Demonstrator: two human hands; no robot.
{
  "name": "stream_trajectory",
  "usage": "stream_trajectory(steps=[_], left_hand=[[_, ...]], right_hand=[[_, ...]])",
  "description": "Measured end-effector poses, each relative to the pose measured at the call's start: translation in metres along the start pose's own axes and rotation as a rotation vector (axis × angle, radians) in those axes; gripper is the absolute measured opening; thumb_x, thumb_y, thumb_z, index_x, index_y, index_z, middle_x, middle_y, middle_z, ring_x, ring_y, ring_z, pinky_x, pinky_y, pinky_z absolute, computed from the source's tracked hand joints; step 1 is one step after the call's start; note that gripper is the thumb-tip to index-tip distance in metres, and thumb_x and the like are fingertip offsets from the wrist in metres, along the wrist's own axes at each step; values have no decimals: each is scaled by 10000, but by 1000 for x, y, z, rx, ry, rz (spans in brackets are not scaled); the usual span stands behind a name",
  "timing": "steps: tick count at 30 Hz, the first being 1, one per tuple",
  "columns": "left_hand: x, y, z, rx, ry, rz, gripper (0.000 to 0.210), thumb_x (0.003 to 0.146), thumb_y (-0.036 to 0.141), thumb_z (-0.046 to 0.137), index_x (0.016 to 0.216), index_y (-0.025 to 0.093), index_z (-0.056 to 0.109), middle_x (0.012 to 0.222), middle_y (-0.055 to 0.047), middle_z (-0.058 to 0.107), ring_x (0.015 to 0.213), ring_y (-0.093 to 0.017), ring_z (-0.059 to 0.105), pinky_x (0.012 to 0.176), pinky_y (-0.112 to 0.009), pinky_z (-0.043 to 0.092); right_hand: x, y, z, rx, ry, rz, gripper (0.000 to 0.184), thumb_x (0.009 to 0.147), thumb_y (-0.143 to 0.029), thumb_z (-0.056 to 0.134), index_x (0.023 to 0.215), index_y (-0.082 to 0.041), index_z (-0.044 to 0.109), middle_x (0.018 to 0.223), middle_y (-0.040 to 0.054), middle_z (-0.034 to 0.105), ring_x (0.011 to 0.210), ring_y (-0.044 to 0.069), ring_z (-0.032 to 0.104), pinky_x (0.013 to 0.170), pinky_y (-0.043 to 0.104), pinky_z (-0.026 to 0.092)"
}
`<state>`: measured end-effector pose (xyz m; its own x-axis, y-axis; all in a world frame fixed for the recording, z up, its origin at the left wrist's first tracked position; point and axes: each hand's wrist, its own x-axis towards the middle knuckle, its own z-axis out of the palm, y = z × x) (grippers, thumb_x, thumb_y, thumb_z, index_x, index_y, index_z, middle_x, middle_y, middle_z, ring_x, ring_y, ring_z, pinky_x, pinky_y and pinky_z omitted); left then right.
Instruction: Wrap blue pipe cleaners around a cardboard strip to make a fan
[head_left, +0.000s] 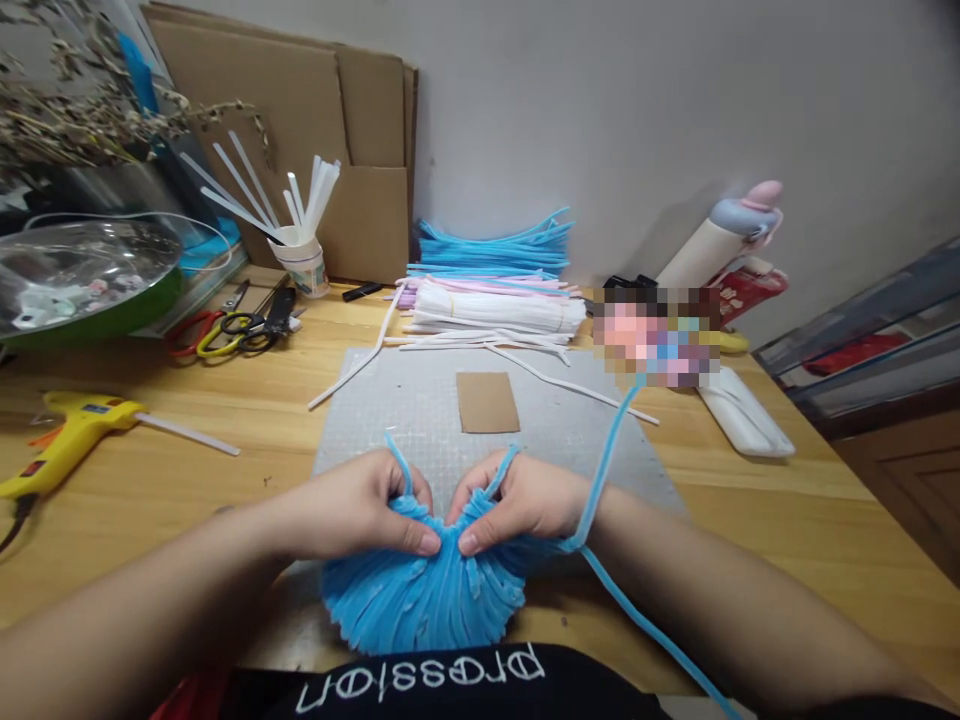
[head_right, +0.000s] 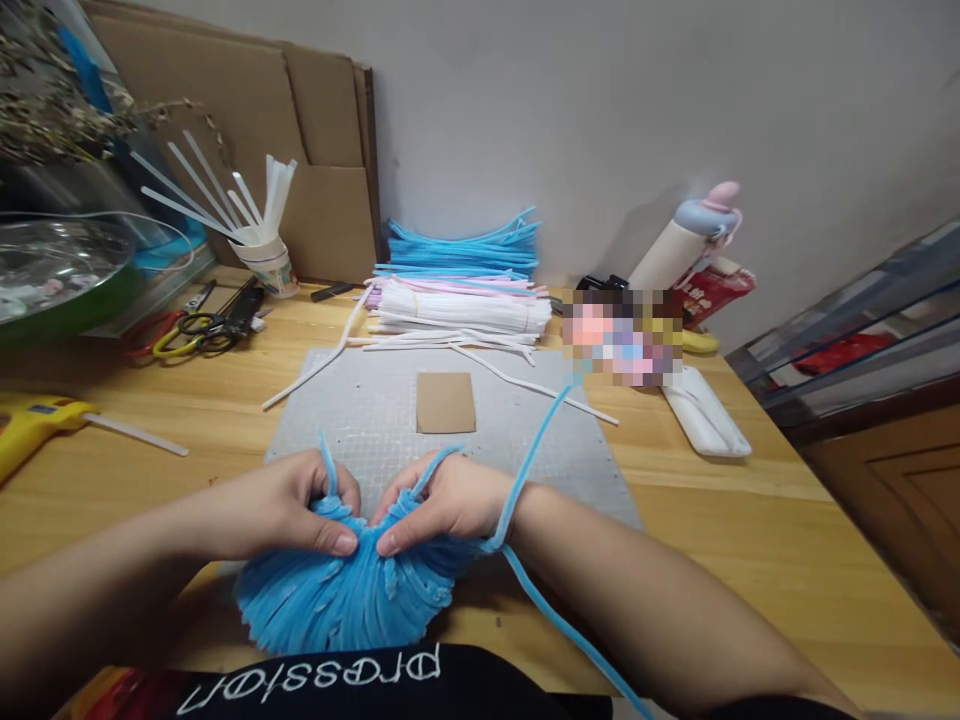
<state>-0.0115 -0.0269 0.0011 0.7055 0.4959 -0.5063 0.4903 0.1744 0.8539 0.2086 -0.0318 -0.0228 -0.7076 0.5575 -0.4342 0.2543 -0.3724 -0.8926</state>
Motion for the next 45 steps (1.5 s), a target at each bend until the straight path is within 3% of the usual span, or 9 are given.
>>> stream_trajectory(steps=[4,9,16,23,31,34,38,42,45], left_hand=[[-3,-6,5,-21,97,-30,352,680,481,711,699,144,611,604,40,528,554,-87,431,516,-208,330],[-9,-4,4,-13,13,-55,374,764,516,618,890,168,669,751,1,610,628,-112,492,565,-221,379],[-6,-2,-2,-38,4,-29,344,747,479,656,765,137,693,625,11,599,552,-92,441,528,-209,338],[-2,-7,-7,89,-61,-15,364,736,498,663,892,172,707,783,-21,690,669,-140,558,632,-249,425],[2,-5,-14,36,-2,-12,281,684,423,735,816,180,687,764,-3,688,688,-138,581,636,-241,432],[-3,-6,-28,-86,109,3,283,680,416,743,803,174,663,717,7,665,648,-130,570,604,-237,429],[-6,-9,-29,-189,371,111,306,662,425,752,791,164,660,715,0,654,661,-133,567,617,-242,439],[8,-10,6,-309,652,169,361,670,468,724,842,162,643,770,-26,670,703,-168,594,651,-281,476],[18,-5,39,-304,696,187,386,713,476,676,934,162,633,934,-75,689,868,-228,625,795,-358,496]], right_hand=[[-5,2,6,103,99,32,300,551,-310,833,760,-132,712,696,3,659,623,92,555,611,233,443],[-5,2,4,87,5,108,337,561,-335,827,817,-142,724,703,3,656,644,100,564,644,242,444],[-3,0,2,-114,-4,23,324,630,-402,775,845,-163,741,746,14,684,697,121,574,689,257,444],[2,6,2,-124,2,27,362,589,-456,792,810,-175,740,738,5,680,698,127,575,666,252,444],[6,7,-16,267,-157,38,475,641,-563,733,855,-140,703,846,38,672,769,131,595,802,266,445],[-3,7,-41,597,-101,7,549,769,-644,536,955,-145,672,885,62,682,730,138,614,784,302,469],[-19,6,-66,693,88,-119,412,863,-476,372,1088,-217,600,986,51,686,758,146,636,760,343,479],[-20,-3,-57,590,149,-288,438,746,-371,560,1161,-231,568,1031,48,680,859,170,645,799,338,478],[-10,-14,-43,445,240,-331,432,741,-314,668,1147,-191,584,941,52,702,772,149,655,749,285,495]])
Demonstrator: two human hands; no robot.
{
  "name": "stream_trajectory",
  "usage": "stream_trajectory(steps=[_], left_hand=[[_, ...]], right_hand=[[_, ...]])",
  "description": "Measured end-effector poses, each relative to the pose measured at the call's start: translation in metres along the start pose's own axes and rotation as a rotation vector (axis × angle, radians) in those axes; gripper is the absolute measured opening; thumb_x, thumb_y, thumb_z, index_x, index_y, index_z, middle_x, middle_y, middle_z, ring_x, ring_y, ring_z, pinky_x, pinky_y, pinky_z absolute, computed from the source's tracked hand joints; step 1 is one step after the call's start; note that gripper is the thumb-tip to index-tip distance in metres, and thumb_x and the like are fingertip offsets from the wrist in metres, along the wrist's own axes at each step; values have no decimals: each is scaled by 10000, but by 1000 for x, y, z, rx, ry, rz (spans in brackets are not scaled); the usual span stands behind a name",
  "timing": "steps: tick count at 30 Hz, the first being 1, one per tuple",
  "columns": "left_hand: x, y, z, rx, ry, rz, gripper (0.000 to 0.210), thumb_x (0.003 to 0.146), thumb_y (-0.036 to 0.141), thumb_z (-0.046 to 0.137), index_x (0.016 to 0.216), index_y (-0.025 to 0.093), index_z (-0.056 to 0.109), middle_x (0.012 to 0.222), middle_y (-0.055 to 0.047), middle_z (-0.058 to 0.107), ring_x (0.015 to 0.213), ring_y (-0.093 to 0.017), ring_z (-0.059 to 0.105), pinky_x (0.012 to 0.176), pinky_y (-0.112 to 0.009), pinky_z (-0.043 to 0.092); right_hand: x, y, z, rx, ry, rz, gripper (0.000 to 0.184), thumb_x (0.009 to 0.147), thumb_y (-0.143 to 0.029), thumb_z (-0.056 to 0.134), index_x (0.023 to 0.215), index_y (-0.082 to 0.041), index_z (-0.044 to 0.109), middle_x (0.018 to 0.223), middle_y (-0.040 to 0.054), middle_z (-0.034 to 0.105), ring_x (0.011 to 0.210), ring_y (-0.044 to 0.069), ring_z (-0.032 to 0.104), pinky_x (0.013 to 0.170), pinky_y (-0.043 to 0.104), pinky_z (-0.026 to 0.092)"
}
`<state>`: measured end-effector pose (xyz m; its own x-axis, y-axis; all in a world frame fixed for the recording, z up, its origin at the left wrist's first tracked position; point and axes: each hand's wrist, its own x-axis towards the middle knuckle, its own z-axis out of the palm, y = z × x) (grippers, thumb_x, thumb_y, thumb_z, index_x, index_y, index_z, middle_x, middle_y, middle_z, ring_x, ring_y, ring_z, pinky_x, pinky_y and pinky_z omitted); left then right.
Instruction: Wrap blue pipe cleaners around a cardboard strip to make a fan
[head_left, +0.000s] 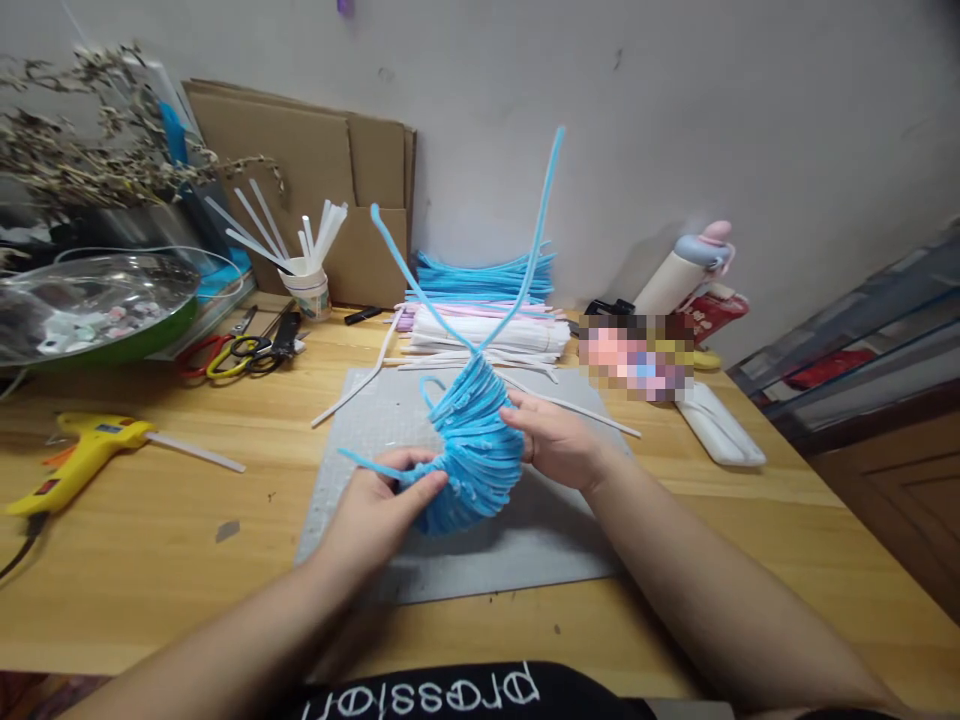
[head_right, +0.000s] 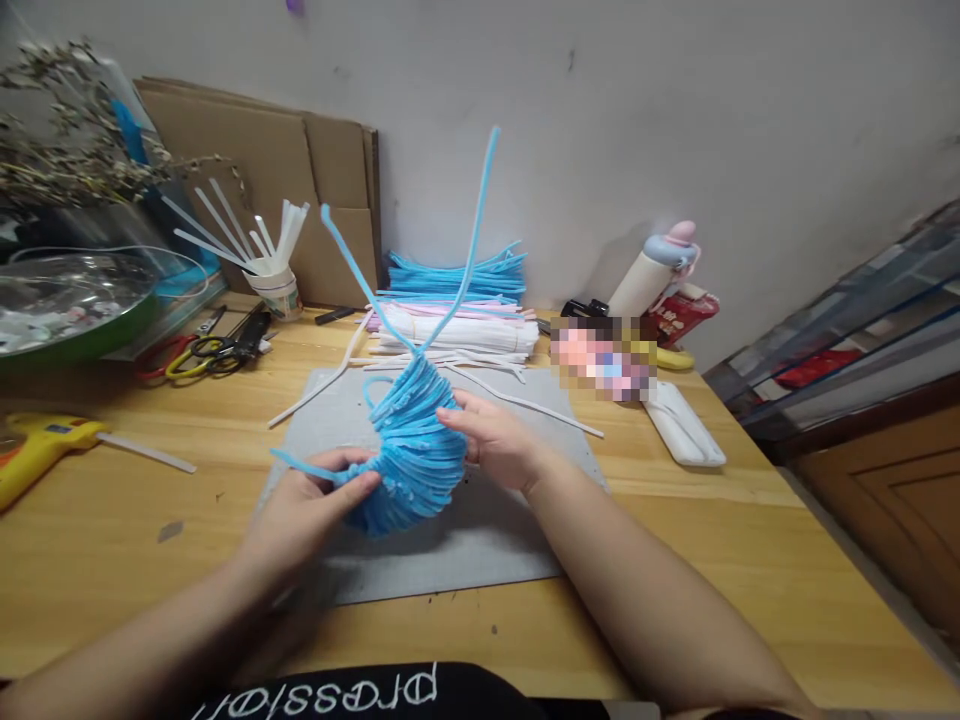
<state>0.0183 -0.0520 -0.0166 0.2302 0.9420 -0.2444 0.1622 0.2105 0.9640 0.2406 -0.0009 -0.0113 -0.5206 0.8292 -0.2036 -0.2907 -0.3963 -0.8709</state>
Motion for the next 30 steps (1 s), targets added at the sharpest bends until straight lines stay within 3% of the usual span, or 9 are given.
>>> stream_trajectory(steps=[3,6,9,11,13,16,21,25,30], left_hand=[[-12,0,12,-47,-79,84,535,683,465,696,1120,183,573,1188,-124,626,1127,-293,552,957,-427,437],[-17,2,-4,-286,-89,86,669,747,527,586,1296,180,425,1319,-161,537,1213,-309,508,1000,-451,417],[-12,0,-33,-394,199,-32,494,888,436,322,1309,181,364,1376,-155,475,1283,-273,446,1044,-457,382],[-7,-1,-49,-305,525,66,435,874,350,375,1290,227,348,1403,-118,429,1318,-250,391,1087,-445,326],[-5,2,-57,-39,669,261,438,825,322,525,1240,258,401,1385,-71,427,1326,-244,356,1121,-424,262],[-7,17,-52,389,416,449,311,837,336,560,1136,262,513,1320,-37,481,1299,-232,376,1133,-411,212],[-9,43,-35,689,76,530,408,860,409,539,1238,265,490,1390,-64,458,1320,-258,346,1110,-461,208],[-6,44,-33,855,-93,579,334,777,463,646,1023,242,605,1098,-43,644,1122,-241,523,1128,-495,68],[-4,44,-47,884,-166,597,169,843,376,580,805,219,629,747,26,655,771,-151,589,1028,-393,300]], right_hand=[[4,-1,11,9,-7,-30,392,730,-284,711,1089,-156,614,907,65,716,772,166,669,769,307,510],[2,-2,12,85,-15,-34,356,725,-268,714,1049,-147,631,946,87,718,842,199,676,808,345,515],[-1,2,13,145,86,-107,328,726,-265,710,1032,-170,639,968,73,718,883,204,672,824,342,516],[-1,6,15,174,143,-160,310,731,-269,707,1023,-187,644,954,54,721,886,198,672,833,338,512],[0,10,18,164,145,-180,297,732,-269,709,1009,-182,651,931,49,723,862,195,675,827,334,511],[-2,11,23,92,86,-154,293,727,-263,718,992,-152,659,904,64,723,802,189,681,783,317,516],[-13,5,33,8,33,-82,416,693,-263,751,1081,-163,640,923,62,720,784,171,680,783,314,516],[-21,1,34,-16,14,-61,453,679,-255,763,1102,-156,635,917,65,720,788,164,680,784,311,521],[-21,-1,28,44,2,-1,449,680,-241,757,1103,-157,631,936,71,718,772,154,681,772,299,529]])
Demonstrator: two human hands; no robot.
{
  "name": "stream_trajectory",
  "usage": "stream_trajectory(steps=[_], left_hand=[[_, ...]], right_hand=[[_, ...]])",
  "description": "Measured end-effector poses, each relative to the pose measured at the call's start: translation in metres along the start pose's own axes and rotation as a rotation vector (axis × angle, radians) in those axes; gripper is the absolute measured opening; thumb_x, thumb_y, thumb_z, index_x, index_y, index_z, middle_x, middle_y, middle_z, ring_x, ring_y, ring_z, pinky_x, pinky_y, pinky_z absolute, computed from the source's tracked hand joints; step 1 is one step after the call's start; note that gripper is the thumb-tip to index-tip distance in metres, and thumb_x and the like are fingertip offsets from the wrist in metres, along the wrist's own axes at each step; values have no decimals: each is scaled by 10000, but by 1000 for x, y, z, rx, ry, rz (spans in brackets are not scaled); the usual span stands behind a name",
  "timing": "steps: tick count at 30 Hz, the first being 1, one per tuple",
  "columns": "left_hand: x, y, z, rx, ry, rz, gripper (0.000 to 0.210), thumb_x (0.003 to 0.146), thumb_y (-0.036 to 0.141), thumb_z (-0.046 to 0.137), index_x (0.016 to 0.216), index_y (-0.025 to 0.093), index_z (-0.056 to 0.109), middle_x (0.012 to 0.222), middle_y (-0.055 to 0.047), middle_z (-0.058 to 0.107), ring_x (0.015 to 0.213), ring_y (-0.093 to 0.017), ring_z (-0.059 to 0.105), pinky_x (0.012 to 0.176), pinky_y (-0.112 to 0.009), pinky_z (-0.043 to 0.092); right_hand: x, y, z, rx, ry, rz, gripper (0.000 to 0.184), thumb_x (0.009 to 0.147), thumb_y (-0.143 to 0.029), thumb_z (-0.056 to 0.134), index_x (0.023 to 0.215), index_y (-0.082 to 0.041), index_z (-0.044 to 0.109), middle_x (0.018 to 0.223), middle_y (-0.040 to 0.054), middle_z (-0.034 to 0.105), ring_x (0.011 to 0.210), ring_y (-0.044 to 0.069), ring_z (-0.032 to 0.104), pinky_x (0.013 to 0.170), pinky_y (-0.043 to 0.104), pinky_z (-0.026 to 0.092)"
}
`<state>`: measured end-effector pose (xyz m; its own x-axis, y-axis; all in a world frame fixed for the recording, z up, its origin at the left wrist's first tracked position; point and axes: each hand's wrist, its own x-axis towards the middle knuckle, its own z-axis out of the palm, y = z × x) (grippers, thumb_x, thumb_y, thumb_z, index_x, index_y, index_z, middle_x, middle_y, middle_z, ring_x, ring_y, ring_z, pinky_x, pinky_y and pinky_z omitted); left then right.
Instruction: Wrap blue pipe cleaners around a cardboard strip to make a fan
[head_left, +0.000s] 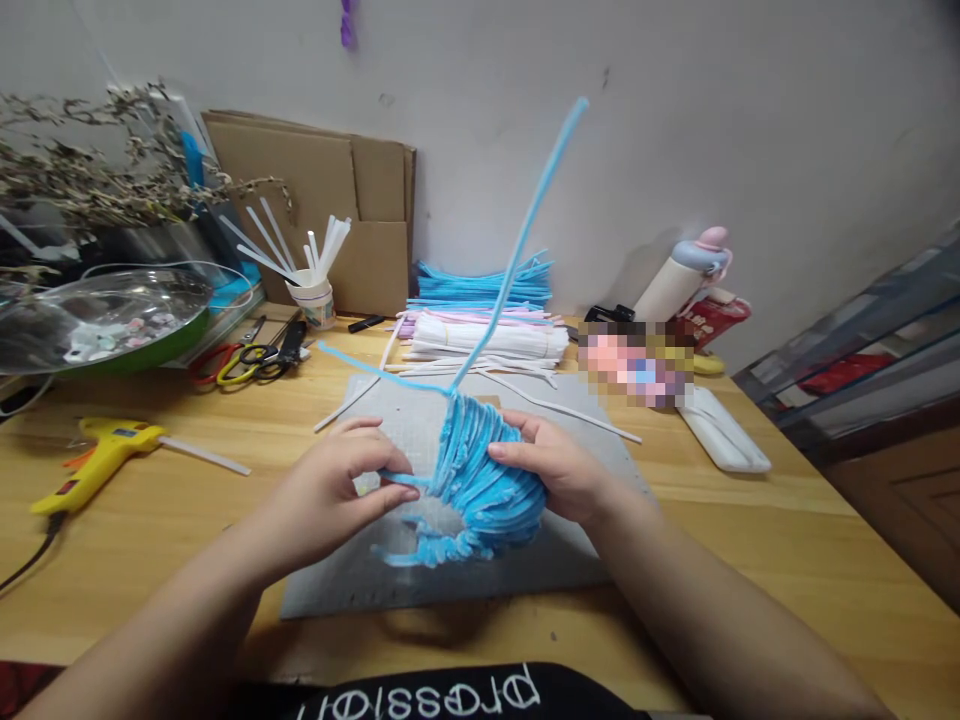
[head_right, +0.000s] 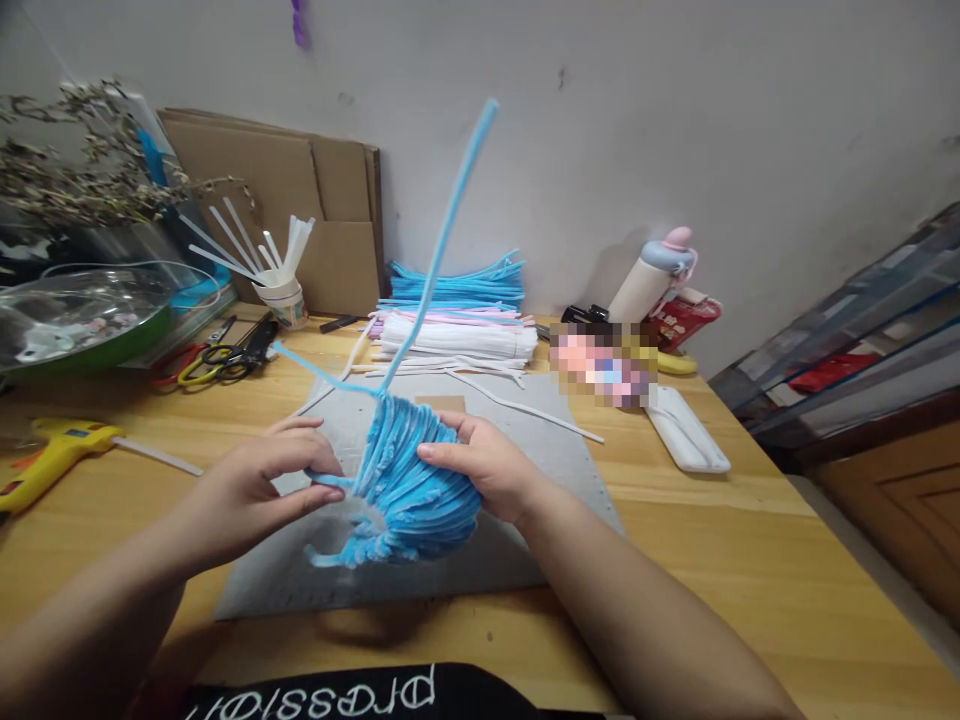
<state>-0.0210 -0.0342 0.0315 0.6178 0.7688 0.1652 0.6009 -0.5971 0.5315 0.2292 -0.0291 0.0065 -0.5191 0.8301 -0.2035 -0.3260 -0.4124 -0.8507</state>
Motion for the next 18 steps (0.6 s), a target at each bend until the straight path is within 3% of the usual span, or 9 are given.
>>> stream_trajectory(steps=[3,6,9,11,14,18], left_hand=[[-3,-15,-11,84,14,-22,189,867,333,503,814,222,647,770,-11,670,820,-195,581,848,-359,413],[-3,-34,-17,290,97,-156,250,875,339,444,903,217,660,882,-63,691,898,-256,590,899,-443,385],[-2,-43,-17,450,335,-379,345,855,283,423,1147,189,581,1192,-133,603,1154,-335,498,983,-525,319],[-2,-35,-13,408,415,-406,400,850,292,439,1227,187,521,1284,-138,536,1229,-331,444,1009,-508,321],[-4,-6,-1,170,361,-268,422,860,400,491,1238,214,512,1294,-107,539,1224,-297,465,1025,-458,350],[-2,36,21,-69,171,-141,774,744,501,652,1410,265,336,1446,-108,397,1309,-339,367,1068,-497,312]], right_hand=[[3,0,-3,61,-28,34,376,700,-231,732,1054,-139,646,875,64,721,728,146,680,742,276,531],[7,3,-5,154,-12,47,245,733,-204,681,964,-126,661,820,57,719,695,147,674,728,279,533],[12,8,-6,250,146,67,130,745,-169,634,869,-133,655,813,58,722,716,167,676,742,309,535],[14,10,-4,299,276,49,118,746,-158,608,857,-150,646,810,45,723,723,170,674,751,317,532],[12,10,6,358,333,-53,149,751,-194,588,893,-183,634,799,16,713,707,164,659,722,305,527],[0,8,28,430,147,-149,173,827,-330,525,945,-247,620,841,-17,689,707,134,627,687,269,517]])
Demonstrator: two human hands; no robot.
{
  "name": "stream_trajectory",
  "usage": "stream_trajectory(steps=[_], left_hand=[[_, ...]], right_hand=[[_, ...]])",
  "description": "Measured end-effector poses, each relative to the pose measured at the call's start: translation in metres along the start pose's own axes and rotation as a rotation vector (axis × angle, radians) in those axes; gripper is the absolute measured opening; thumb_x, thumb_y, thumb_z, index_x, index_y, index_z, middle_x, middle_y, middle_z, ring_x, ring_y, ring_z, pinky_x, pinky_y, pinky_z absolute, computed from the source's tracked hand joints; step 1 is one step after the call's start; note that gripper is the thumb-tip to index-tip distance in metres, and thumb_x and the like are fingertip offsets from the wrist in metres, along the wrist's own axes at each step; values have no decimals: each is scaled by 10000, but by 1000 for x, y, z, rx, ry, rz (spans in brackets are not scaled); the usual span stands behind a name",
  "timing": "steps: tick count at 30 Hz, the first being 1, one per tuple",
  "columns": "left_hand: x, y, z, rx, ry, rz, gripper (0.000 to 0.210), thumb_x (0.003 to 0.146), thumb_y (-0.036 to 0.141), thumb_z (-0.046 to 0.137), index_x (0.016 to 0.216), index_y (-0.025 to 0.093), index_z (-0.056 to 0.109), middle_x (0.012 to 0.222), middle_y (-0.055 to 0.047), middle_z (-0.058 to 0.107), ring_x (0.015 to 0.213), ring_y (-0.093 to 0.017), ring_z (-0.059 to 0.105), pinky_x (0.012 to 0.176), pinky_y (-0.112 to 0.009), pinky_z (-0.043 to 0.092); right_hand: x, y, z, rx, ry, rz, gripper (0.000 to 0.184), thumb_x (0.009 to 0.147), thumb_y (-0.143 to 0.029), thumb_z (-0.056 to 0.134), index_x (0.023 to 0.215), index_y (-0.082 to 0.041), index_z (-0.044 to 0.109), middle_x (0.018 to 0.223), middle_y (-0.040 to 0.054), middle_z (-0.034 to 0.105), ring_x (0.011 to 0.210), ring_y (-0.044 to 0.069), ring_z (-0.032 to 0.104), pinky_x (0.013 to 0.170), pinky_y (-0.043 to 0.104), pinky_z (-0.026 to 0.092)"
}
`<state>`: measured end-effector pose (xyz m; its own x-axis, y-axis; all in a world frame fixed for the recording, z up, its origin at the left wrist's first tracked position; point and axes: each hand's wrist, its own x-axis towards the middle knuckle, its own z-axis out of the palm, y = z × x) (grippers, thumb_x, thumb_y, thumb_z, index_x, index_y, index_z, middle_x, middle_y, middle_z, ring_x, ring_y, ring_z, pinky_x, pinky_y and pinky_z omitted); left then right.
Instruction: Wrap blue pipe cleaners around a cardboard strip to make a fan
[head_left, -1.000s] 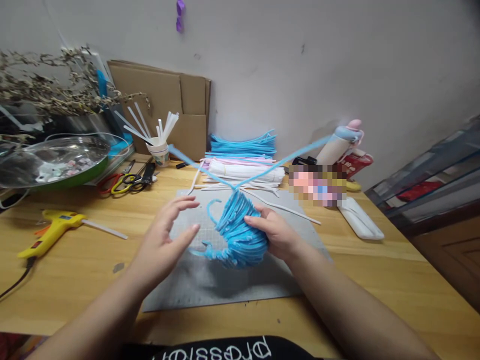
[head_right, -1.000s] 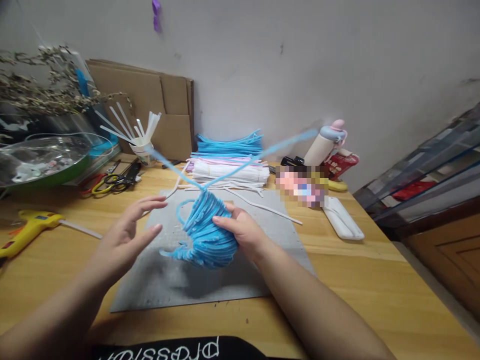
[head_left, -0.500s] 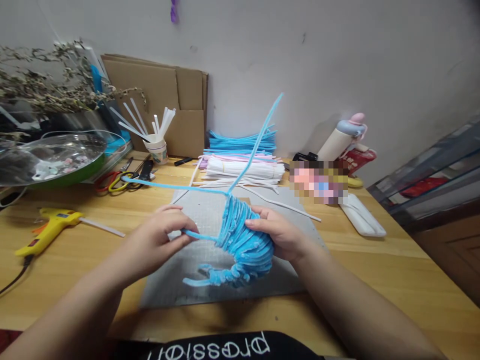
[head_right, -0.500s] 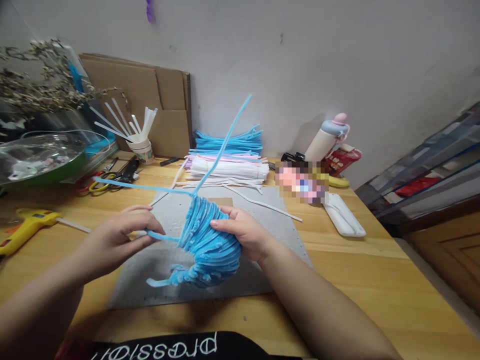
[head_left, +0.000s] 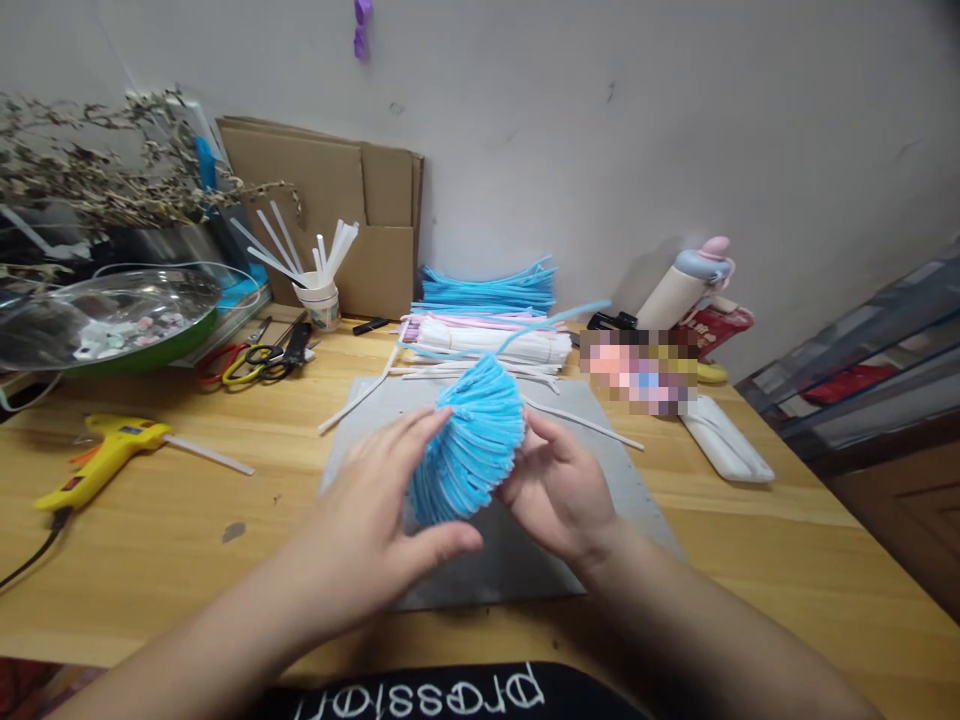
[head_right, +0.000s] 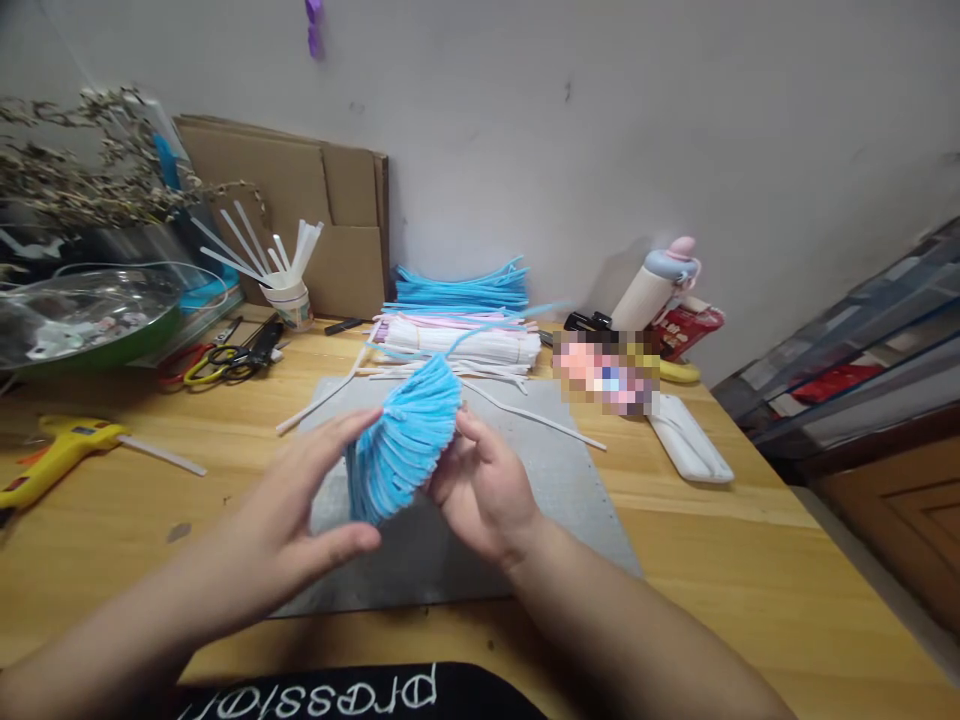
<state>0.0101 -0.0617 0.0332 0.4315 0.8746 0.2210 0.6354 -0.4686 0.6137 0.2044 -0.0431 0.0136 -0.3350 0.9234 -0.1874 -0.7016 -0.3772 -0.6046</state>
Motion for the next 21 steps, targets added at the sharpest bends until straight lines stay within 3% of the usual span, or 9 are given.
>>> stream_trajectory(steps=[3,5,7,9,11,14,16,19,21], left_hand=[[5,14,15,-165,93,-15,905,688,450,725,1445,278,260,1494,-99,315,1347,-340,307,1095,-496,280],[11,12,18,-399,178,-77,816,719,382,704,1423,288,302,1466,-79,368,1324,-324,354,1079,-475,317],[17,4,15,-762,190,-191,682,738,365,667,1363,267,413,1373,-77,497,1258,-331,446,1030,-468,381],[21,-10,7,-1155,122,-344,563,735,420,621,1249,203,551,1199,-104,637,1162,-365,535,965,-492,436],[20,-27,-2,-1386,67,-503,501,758,497,542,1112,159,648,1023,-131,709,1067,-378,598,909,-521,465],[13,-50,-12,-1550,-40,-568,540,797,529,443,1101,140,661,1016,-125,718,1030,-359,624,906,-528,458],[7,-62,-12,-1635,-159,-527,561,794,504,442,1141,112,644,1086,-139,697,1051,-355,616,938,-521,437],[0,-73,-7,-1763,-314,-400,569,781,444,464,1199,86,609,1145,-157,669,1098,-363,590,974,-528,405],[-2,-80,-1,-1834,-403,-316,521,776,381,480,1180,84,620,1130,-152,677,1115,-365,578,985,-536,393]], right_hand=[[-12,2,10,-35,-169,-79,333,842,-411,492,1151,-319,576,1179,-16,627,976,157,613,855,310,496],[-17,1,12,-141,-279,-108,433,832,-448,497,1245,-322,540,1367,-9,504,1161,199,536,977,365,434],[-20,-3,10,-292,-339,-143,432,834,-425,517,1242,-289,565,1396,17,479,1221,229,496,1008,396,407],[-19,-10,3,-464,-275,-275,309,858,-351,525,1118,-243,650,1234,63,609,1081,223,589,896,381,477],[-15,-19,-8,-595,-97,-487,207,877,-288,516,941,-206,696,928,62,690,805,175,636,687,314,506],[-1,-27,-22,-672,149,-654,135,858,-275,544,830,-201,653,740,5,611,639,117,550,566,252,447],[9,-25,-28,-725,163,-486,109,776,-262,644,864,-204,615,820,-3,591,696,111,550,607,247,456],[18,-11,-30,-703,-1,-54,352,666,-257,750,968,-199,578,987,32,595,843,149,603,700,285,489],[21,3,-28,-591,-107,84,420,692,-304,742,1056,-202,560,1035,53,611,900,170,631,750,312,495]])
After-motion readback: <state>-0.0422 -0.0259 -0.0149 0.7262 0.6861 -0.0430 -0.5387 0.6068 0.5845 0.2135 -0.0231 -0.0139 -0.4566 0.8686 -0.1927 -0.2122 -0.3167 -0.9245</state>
